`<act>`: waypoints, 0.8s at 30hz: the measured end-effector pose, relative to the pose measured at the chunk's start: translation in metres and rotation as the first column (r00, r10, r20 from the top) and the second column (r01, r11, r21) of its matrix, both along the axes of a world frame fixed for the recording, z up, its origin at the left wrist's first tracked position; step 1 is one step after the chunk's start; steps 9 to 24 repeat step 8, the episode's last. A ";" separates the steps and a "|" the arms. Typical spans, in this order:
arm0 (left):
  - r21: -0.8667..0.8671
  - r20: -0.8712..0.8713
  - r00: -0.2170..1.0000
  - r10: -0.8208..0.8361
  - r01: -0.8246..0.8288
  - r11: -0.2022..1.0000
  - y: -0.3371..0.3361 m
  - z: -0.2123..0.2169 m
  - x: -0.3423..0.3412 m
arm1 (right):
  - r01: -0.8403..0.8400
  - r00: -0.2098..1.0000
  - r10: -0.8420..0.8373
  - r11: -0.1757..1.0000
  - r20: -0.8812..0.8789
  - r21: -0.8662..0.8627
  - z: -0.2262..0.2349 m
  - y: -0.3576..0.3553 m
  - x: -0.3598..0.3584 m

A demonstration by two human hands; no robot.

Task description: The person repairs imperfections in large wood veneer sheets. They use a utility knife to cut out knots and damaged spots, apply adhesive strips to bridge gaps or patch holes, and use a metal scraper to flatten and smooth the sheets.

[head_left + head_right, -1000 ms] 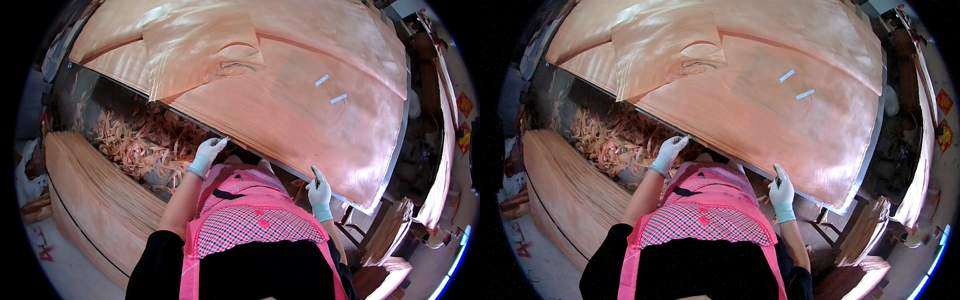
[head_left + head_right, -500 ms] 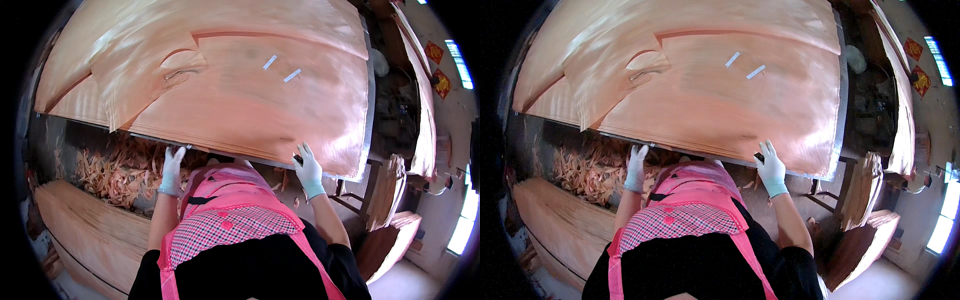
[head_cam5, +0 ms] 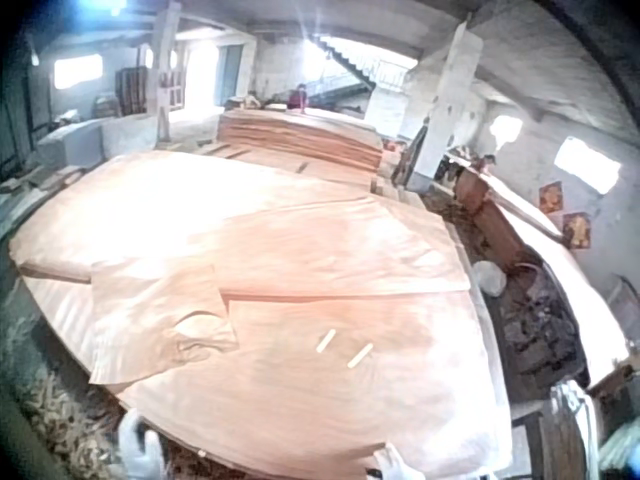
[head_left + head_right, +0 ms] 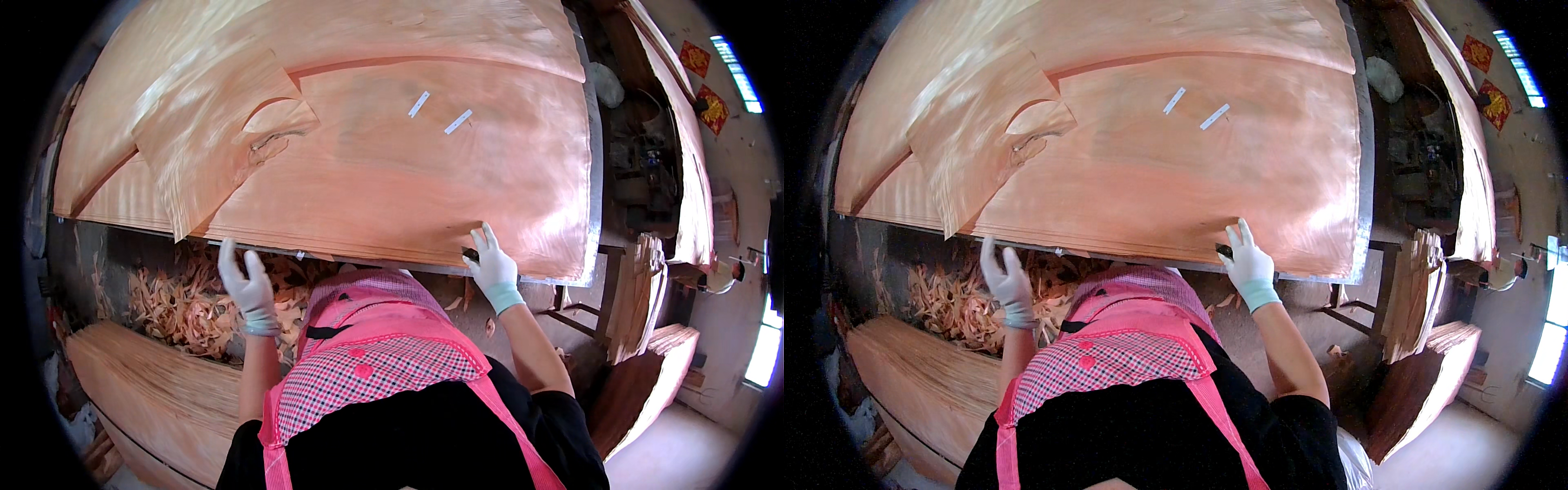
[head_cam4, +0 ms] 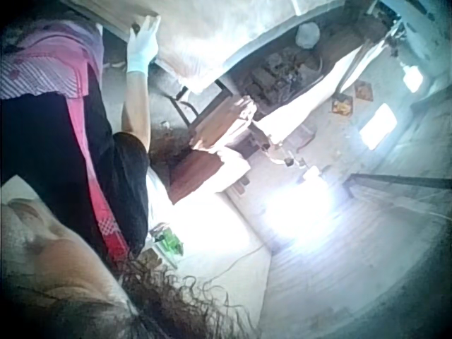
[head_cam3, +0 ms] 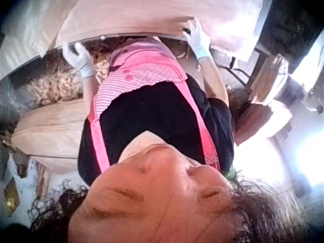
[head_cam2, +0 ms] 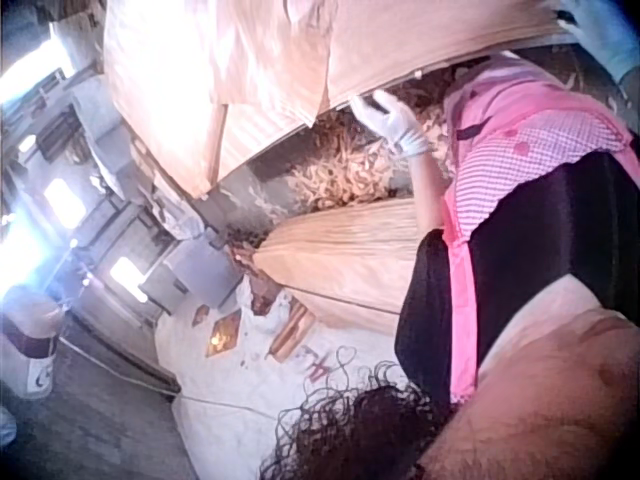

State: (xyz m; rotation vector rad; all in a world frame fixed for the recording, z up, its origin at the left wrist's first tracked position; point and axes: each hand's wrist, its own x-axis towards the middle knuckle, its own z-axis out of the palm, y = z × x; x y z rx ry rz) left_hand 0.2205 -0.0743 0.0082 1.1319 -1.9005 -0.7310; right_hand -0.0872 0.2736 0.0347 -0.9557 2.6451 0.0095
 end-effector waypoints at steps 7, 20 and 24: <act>-0.079 0.072 0.892 -0.445 0.450 0.889 0.036 0.032 -0.079 | -0.178 0.984 0.178 0.974 0.012 0.141 -0.006 0.004 -0.015; -0.101 0.091 0.877 -0.472 0.479 0.872 0.034 0.033 -0.085 | -0.181 0.983 0.182 0.975 0.008 0.126 -0.008 -0.004 -0.018; -0.101 0.091 0.877 -0.472 0.479 0.872 0.034 0.033 -0.085 | -0.181 0.983 0.182 0.975 0.008 0.126 -0.008 -0.004 -0.018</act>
